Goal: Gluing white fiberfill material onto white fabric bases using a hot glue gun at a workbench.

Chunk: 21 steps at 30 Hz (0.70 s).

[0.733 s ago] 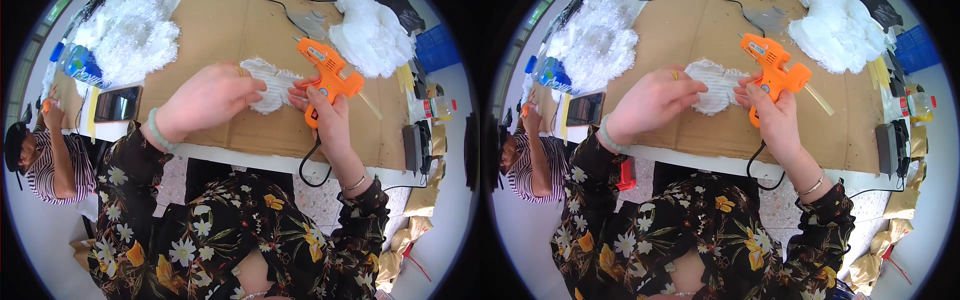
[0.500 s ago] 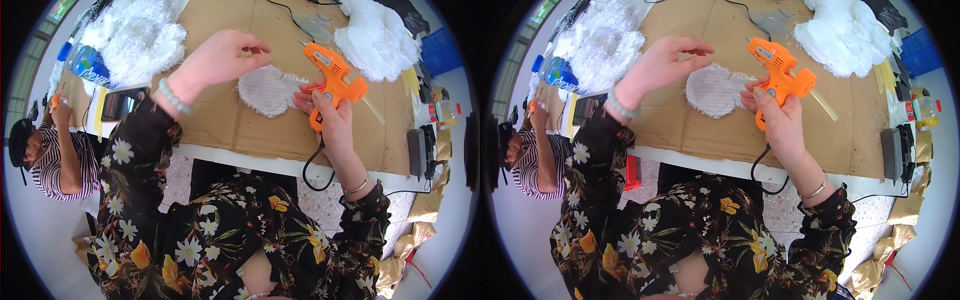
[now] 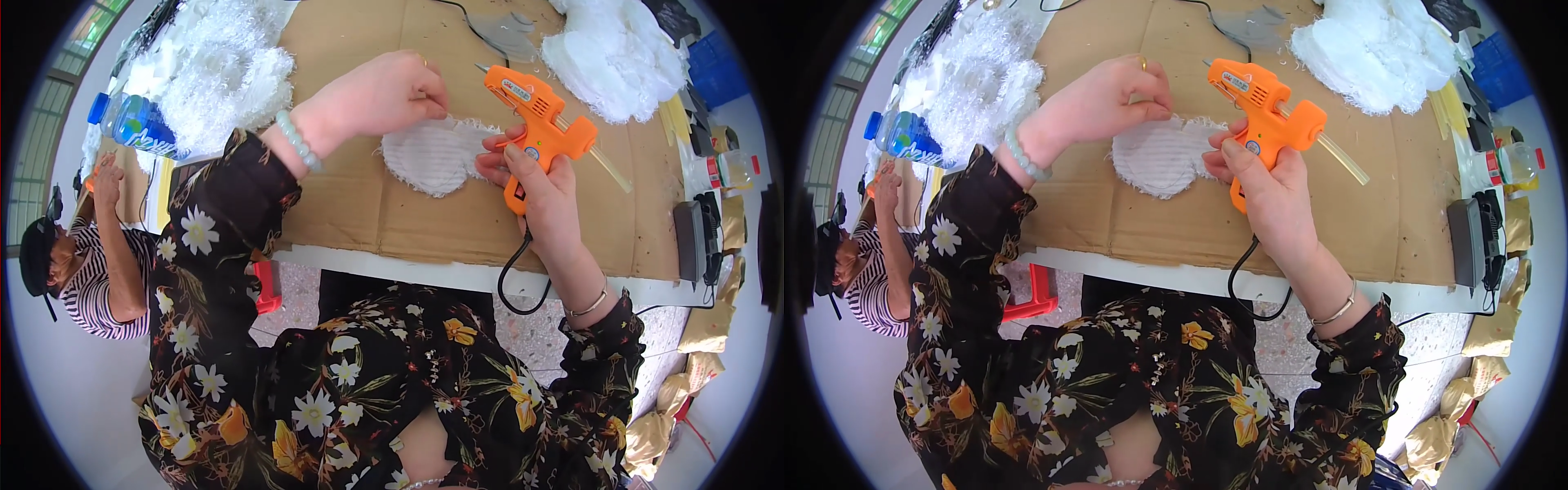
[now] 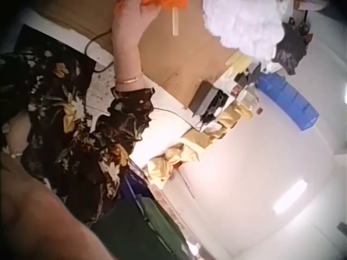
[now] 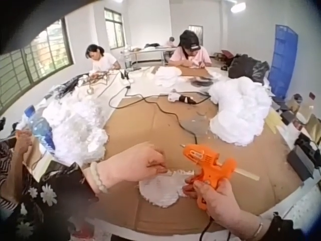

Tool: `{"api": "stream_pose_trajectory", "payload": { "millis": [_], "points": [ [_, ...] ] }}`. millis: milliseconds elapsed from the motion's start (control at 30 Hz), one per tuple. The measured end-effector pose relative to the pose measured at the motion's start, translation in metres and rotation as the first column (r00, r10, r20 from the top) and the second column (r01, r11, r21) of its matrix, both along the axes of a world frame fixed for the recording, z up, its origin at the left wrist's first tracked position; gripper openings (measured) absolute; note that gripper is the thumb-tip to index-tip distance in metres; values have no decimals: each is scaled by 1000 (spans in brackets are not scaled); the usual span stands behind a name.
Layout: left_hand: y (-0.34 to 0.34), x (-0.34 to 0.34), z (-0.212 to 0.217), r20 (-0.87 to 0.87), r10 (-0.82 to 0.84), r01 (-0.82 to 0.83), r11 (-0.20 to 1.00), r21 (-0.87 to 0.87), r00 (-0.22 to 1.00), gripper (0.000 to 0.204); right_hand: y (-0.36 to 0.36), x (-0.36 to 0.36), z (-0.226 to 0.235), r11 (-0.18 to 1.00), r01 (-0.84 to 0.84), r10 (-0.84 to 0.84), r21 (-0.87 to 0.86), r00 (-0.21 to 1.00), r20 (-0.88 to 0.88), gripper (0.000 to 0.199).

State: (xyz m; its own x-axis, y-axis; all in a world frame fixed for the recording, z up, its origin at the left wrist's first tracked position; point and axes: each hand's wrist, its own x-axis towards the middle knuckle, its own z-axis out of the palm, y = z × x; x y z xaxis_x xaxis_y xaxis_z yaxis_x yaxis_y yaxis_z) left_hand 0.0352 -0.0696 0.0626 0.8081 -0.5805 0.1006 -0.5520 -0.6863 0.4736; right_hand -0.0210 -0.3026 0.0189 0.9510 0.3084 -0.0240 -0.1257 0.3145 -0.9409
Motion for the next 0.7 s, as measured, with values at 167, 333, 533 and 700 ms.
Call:
{"api": "stream_pose_trajectory", "payload": {
  "millis": [167,333,533,700],
  "points": [
    [4,-33,-1,384,-180,162,984,79,906,10,1,-2,5,999,-15,15,-32,1000,5,25],
    [1,-49,-5,478,-233,153,968,201,847,14,-4,0,2,998,6,-5,-59,1000,5,25],
    [21,-49,7,200,159,-118,972,-202,967,22,-3,0,3,998,-13,13,-66,1000,5,25],
    [17,-39,-10,311,99,-65,991,-115,945,31,-3,-3,6,998,-1,1,-69,1000,5,26]
  ]
}}
